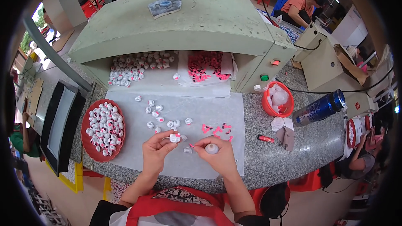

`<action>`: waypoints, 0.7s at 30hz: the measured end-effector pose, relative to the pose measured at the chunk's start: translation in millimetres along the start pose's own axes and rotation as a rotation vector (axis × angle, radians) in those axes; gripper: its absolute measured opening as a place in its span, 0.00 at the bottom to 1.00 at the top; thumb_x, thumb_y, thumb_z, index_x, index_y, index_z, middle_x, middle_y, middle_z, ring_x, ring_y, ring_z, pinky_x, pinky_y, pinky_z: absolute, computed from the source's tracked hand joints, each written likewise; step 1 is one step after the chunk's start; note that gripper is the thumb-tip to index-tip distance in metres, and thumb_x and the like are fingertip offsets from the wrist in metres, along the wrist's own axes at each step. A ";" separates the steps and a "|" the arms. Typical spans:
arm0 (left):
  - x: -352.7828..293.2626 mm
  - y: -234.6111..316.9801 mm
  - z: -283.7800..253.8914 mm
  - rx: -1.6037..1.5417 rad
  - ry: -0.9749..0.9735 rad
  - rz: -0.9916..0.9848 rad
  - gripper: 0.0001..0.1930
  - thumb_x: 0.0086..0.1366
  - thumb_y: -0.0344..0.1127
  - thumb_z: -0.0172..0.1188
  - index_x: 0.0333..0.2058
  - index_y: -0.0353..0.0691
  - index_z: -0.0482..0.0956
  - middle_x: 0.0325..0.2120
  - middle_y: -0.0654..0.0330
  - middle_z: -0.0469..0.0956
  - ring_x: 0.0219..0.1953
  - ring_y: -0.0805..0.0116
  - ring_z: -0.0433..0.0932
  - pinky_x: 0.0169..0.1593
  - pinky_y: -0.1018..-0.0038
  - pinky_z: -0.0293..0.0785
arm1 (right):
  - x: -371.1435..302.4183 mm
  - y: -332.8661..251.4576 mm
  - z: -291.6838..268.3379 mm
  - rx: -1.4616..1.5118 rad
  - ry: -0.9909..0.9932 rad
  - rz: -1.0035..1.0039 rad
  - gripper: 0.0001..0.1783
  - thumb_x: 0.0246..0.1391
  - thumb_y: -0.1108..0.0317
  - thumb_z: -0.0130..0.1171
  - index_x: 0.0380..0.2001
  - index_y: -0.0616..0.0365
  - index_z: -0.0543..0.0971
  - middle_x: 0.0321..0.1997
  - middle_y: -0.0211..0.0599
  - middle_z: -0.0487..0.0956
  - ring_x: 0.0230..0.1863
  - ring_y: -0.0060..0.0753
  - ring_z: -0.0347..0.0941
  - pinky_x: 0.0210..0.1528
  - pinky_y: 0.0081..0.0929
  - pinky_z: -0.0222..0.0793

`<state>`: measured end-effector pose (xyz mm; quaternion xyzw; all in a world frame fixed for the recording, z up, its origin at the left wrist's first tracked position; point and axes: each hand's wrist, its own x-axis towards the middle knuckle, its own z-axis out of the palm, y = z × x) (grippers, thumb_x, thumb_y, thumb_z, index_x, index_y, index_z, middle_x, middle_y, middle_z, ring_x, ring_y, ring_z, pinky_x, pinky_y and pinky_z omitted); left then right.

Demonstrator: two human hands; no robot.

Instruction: The worker is attaching small pink bow accessories onto white toy character heads at a factory workbench.

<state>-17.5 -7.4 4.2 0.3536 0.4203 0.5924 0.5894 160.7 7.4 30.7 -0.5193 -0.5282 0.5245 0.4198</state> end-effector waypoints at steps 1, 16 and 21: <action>-0.9 0.4 3.8 0.012 -0.032 0.020 0.17 0.51 0.15 0.53 0.42 0.30 0.71 0.38 0.53 0.73 0.39 0.68 0.74 0.43 0.77 0.72 | -2.4 -7.6 3.0 -0.001 0.001 0.001 0.05 0.37 0.76 0.62 0.21 0.62 0.77 0.21 0.32 0.76 0.21 0.20 0.70 0.25 0.18 0.66; -6.9 16.2 7.2 0.114 -0.144 0.106 0.16 0.51 0.15 0.54 0.40 0.31 0.74 0.42 0.53 0.70 0.43 0.68 0.71 0.45 0.77 0.72 | -2.4 -6.0 27.1 0.026 0.041 -0.207 0.07 0.38 0.80 0.62 0.24 0.62 0.76 0.27 0.32 0.76 0.29 0.17 0.71 0.30 0.14 0.66; -7.8 14.9 8.4 0.058 -0.163 0.131 0.16 0.51 0.15 0.53 0.40 0.31 0.73 0.41 0.53 0.70 0.43 0.67 0.71 0.45 0.77 0.71 | -2.6 -8.2 27.5 0.073 -0.010 -0.135 0.07 0.39 0.77 0.62 0.26 0.61 0.77 0.25 0.29 0.76 0.27 0.16 0.71 0.30 0.14 0.66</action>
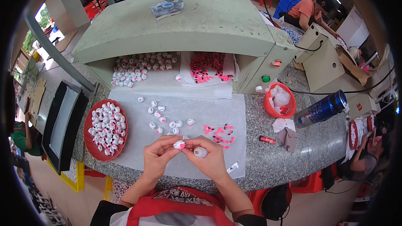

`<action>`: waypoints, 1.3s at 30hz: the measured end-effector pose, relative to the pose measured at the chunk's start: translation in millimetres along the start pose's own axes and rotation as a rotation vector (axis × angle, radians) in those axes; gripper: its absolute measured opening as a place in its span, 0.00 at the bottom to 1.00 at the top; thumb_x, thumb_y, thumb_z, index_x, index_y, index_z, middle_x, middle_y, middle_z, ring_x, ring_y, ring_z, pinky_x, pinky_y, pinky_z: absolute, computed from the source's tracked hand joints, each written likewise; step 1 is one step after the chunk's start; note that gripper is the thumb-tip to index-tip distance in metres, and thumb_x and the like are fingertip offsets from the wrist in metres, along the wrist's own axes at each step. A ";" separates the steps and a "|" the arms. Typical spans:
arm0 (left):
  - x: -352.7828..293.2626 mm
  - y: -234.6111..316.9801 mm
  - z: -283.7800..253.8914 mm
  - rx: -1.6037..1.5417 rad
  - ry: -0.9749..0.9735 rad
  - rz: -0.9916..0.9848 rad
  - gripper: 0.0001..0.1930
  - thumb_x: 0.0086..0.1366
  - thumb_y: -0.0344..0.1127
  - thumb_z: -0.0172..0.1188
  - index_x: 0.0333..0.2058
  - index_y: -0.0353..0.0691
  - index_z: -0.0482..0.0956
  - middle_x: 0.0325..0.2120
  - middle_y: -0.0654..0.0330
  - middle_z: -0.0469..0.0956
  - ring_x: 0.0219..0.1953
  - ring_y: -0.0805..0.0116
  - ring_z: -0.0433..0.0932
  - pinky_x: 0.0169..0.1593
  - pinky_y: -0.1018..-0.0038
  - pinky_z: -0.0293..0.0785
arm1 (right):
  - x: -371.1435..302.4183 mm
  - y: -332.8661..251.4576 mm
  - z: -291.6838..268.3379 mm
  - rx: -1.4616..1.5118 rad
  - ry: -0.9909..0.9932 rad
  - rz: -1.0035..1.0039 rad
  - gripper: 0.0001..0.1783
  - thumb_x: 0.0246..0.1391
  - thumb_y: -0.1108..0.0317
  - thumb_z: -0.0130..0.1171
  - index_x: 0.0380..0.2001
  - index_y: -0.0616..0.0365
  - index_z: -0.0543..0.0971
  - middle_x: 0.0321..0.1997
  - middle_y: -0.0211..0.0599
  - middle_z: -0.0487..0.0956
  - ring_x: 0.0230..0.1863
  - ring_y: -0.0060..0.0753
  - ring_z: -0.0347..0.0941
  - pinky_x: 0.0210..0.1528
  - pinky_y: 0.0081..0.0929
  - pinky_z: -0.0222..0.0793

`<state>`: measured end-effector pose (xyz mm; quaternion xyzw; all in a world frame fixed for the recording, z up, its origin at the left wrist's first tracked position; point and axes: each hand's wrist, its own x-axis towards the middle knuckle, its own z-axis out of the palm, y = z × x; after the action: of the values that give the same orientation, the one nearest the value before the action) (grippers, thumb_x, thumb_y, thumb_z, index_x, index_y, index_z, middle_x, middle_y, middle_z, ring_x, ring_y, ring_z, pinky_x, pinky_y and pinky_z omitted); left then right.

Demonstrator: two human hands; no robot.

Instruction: The worker is attaching small pink bow accessories onto white toy character heads at a factory workbench.

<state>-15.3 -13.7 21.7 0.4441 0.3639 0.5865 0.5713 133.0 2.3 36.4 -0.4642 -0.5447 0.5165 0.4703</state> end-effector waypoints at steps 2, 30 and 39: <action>0.2 -0.5 4.3 0.015 0.012 0.008 0.15 0.52 0.15 0.52 0.40 0.32 0.74 0.41 0.53 0.70 0.43 0.67 0.71 0.45 0.77 0.71 | 3.3 2.0 -2.9 -0.063 -0.012 -0.097 0.08 0.38 0.78 0.63 0.27 0.61 0.77 0.25 0.31 0.76 0.26 0.18 0.71 0.30 0.14 0.66; 3.2 3.9 0.8 -0.152 -0.025 -0.164 0.15 0.52 0.17 0.55 0.40 0.31 0.71 0.32 0.56 0.74 0.37 0.70 0.75 0.41 0.79 0.72 | 10.4 8.2 -15.2 0.024 -0.142 -0.252 0.13 0.33 0.84 0.62 0.28 0.63 0.77 0.31 0.40 0.76 0.33 0.27 0.72 0.34 0.20 0.68; 3.0 -2.1 3.4 0.125 -0.088 -0.062 0.12 0.51 0.18 0.57 0.37 0.30 0.71 0.29 0.53 0.76 0.30 0.69 0.77 0.33 0.80 0.75 | 12.0 27.0 -24.6 0.371 -0.232 -0.095 0.12 0.38 0.82 0.61 0.31 0.64 0.76 0.33 0.40 0.76 0.34 0.25 0.72 0.36 0.20 0.69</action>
<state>-11.3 -10.8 21.2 0.4929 0.3879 0.5246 0.5757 156.4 18.2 10.4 -0.2808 -0.5122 0.6349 0.5057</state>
